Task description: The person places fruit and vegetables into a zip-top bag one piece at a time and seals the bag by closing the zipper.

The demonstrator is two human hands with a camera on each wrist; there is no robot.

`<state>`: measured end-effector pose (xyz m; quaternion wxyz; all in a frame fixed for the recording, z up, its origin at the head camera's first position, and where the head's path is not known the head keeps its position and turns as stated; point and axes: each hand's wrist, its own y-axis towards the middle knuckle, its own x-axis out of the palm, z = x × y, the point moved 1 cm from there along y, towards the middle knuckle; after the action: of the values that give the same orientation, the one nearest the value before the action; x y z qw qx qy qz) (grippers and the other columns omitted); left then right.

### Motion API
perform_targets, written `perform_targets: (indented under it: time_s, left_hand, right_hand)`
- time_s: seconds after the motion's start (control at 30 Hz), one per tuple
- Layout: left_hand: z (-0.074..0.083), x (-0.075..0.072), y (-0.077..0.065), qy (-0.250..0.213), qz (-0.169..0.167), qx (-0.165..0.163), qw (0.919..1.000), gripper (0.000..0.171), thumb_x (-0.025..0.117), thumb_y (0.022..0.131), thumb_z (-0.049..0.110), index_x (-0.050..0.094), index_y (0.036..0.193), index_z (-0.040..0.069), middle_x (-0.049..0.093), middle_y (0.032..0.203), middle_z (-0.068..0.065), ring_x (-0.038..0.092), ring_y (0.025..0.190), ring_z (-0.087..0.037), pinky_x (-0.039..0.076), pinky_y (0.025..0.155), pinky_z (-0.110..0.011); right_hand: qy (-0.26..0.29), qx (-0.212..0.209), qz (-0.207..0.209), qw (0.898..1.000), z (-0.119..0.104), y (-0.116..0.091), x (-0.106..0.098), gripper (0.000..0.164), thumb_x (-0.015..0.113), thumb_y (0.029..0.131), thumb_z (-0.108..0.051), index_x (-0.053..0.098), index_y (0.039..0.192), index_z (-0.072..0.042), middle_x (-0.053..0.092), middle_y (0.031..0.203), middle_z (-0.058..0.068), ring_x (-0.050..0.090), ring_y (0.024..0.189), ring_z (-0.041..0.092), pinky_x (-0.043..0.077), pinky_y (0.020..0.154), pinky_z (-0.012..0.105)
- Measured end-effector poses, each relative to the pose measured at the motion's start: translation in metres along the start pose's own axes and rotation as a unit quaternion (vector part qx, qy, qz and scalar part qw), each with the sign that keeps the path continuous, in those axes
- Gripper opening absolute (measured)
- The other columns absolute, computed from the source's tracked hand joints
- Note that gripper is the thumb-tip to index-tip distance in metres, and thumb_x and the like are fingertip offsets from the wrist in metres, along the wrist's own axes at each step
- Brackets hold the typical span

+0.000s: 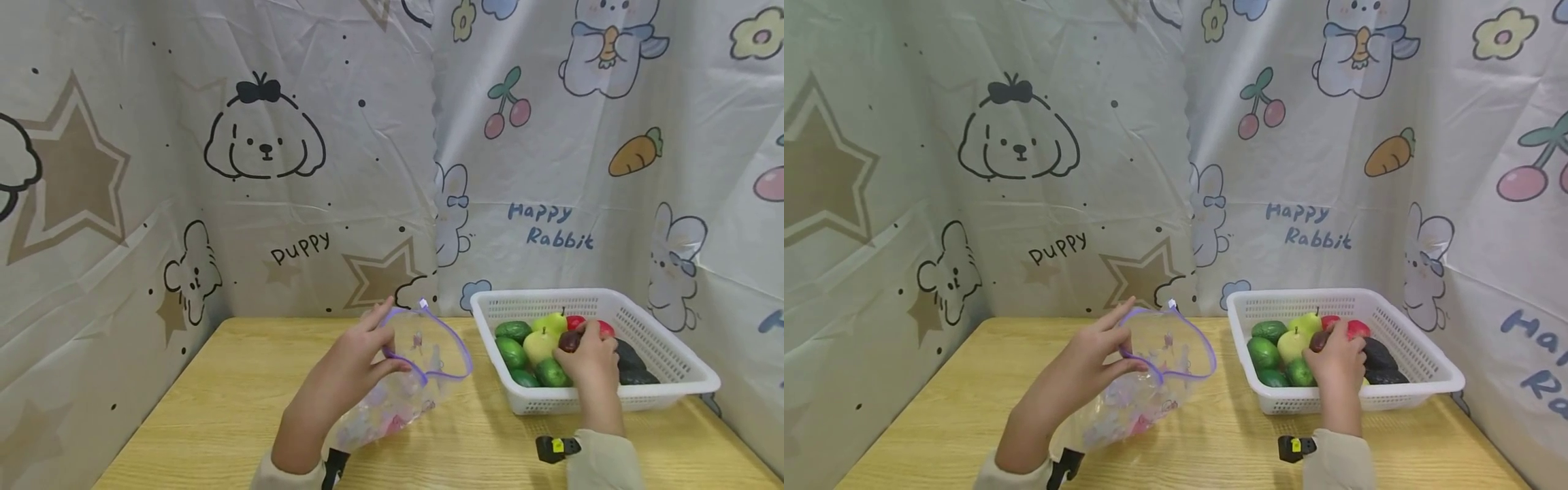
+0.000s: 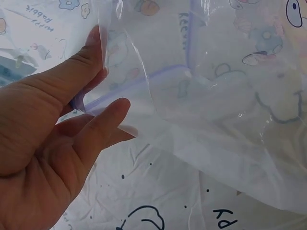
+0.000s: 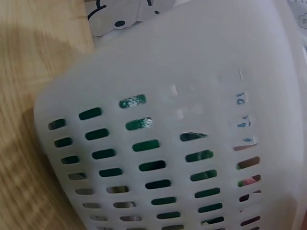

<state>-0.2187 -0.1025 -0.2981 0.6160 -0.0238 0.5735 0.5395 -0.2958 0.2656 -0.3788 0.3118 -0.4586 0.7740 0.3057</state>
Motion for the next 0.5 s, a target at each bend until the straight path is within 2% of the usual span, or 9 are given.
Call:
perform_targets:
  time_s: [0.1,0.2,0.5]
  left_hand:
    - [0.0005,0.0,0.0004,0.0,0.0,0.003,1.0,0.028,0.075,0.073,0.027,0.049,0.068,0.016,0.04,0.147,-0.018,0.035,0.132,-0.032,0.054,0.09,-0.038]
    - [0.0007,0.0002,0.0006,0.0,0.002,0.003,1.0,0.028,0.075,0.073,0.026,0.049,0.069,0.015,0.04,0.147,-0.018,0.035,0.132,-0.032,0.053,0.091,-0.039]
    - [0.0045,0.0035,0.0013,0.015,0.009,-0.026,0.9995,0.027,0.071,0.079,0.029,0.049,0.071,0.016,0.038,0.149,-0.016,0.033,0.132,-0.034,0.048,0.096,-0.043]
  right_hand:
    - [-0.006,-0.001,0.018,1.0,-0.0007,0.0,0.001,0.065,0.069,0.078,-0.02,0.031,0.123,0.008,0.041,0.113,0.041,0.04,0.099,0.056,0.04,0.084,0.07]
    - [0.006,0.003,0.03,1.0,-0.0017,0.0005,0.0003,0.066,0.068,0.079,-0.02,0.031,0.125,0.009,0.043,0.116,0.041,0.041,0.101,0.056,0.039,0.088,0.069]
    - [0.027,0.003,0.042,0.999,-0.0064,-0.0006,-0.0071,0.06,0.057,0.085,-0.026,0.035,0.125,0.013,0.046,0.116,0.041,0.044,0.106,0.055,0.039,0.093,0.068]
